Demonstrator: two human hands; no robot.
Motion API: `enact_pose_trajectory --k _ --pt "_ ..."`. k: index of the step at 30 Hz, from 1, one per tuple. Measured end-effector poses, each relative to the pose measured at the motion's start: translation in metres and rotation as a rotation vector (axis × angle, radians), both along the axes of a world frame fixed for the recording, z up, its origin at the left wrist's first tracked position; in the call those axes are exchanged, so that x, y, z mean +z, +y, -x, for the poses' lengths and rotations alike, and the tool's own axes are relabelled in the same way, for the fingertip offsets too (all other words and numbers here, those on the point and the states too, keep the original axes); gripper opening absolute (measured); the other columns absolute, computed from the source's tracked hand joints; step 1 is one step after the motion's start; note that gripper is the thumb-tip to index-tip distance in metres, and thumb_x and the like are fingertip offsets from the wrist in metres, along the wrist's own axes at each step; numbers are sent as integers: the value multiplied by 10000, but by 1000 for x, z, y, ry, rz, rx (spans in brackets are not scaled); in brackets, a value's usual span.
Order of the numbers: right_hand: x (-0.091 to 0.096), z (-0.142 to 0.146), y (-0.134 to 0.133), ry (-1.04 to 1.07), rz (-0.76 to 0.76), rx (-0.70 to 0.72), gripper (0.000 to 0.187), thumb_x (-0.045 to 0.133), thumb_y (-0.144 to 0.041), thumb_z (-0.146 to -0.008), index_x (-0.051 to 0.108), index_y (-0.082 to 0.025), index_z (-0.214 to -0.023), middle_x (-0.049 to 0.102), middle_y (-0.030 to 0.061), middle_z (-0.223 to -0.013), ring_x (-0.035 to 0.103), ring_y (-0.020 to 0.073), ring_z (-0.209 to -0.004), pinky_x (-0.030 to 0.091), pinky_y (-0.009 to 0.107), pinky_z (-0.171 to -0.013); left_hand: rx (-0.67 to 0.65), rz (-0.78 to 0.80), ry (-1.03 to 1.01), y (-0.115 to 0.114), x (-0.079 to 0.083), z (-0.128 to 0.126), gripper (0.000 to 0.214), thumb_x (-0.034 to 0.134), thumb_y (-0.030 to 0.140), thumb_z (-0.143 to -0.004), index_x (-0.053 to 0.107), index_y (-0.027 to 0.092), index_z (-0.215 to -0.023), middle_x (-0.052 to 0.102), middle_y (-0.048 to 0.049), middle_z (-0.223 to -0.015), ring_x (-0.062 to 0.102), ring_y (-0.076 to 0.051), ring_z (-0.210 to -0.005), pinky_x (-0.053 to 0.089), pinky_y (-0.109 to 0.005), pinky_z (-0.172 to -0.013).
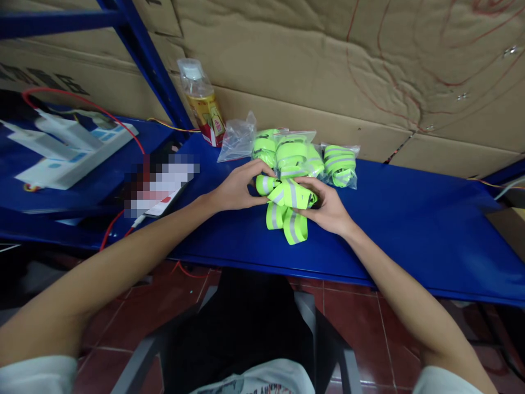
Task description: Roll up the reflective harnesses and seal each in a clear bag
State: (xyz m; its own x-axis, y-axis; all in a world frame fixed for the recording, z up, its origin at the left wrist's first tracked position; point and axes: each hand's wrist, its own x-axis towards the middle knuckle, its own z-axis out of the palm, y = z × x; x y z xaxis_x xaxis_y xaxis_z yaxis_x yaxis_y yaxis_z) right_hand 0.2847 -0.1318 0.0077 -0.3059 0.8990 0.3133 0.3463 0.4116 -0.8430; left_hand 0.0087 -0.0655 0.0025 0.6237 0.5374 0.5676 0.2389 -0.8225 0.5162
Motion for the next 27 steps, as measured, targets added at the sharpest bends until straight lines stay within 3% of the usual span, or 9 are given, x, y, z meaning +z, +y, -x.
enact_pose_trajectory --k 4,7,12,15,18,21,27 --pt "2 -2 -2 -63 18 58 838 964 -410 -758 599 -284 -1501 770 85 -1257 723 335 -1193 557 539 -1112 7 15 16 3 -1 0 433 781 207 -783 555 221 -1151 657 -64 -1168 636 -224 -1032 523 -357 -898" --pt "4 -5 -4 -68 49 116 934 975 -443 -745 558 -279 -1565 746 93 -1332 700 337 -1249 544 525 -1135 -6 27 48 4 -2 -1 484 818 193 -721 520 224 -1101 627 -54 -1126 612 -228 -1008 510 -361 -900" --pt "2 -7 -3 -94 41 43 770 892 -533 -837 635 -276 -1515 744 90 -1333 704 329 -1226 562 532 -1101 -21 23 58 2 -3 -2 478 856 264 -737 466 239 -1013 582 -54 -1115 577 -236 -1030 503 -372 -914" --pt "2 -9 -2 -150 20 3 780 904 -544 -815 651 -279 -1503 746 89 -1318 703 331 -1191 578 546 -1073 -11 20 48 1 -4 -5 486 855 302 -740 418 247 -945 582 -59 -1124 566 -246 -1060 496 -386 -923" --pt "6 -11 -2 -177 -7 -16 814 912 -517 -802 627 -281 -1527 751 89 -1258 699 317 -1139 600 522 -1020 12 92 67 -1 -4 -8 552 861 352 -725 341 257 -882 582 -17 -981 558 -209 -910 463 -348 -803" --pt "10 -13 -1 -170 -34 -1 811 909 -483 -806 614 -287 -1536 753 82 -1222 696 305 -1117 606 483 -988 19 166 152 -4 -3 -10 604 877 444 -729 319 259 -869 462 58 -791 419 -140 -692 341 -300 -646" --pt "7 -12 0 -72 18 -52 726 899 -505 -821 653 -290 -1469 778 58 -1071 722 267 -913 635 429 -794 38 156 119 -7 -4 -9 731 936 620 -684 362 252 -948 449 42 -871 397 -130 -718 349 -292 -648"
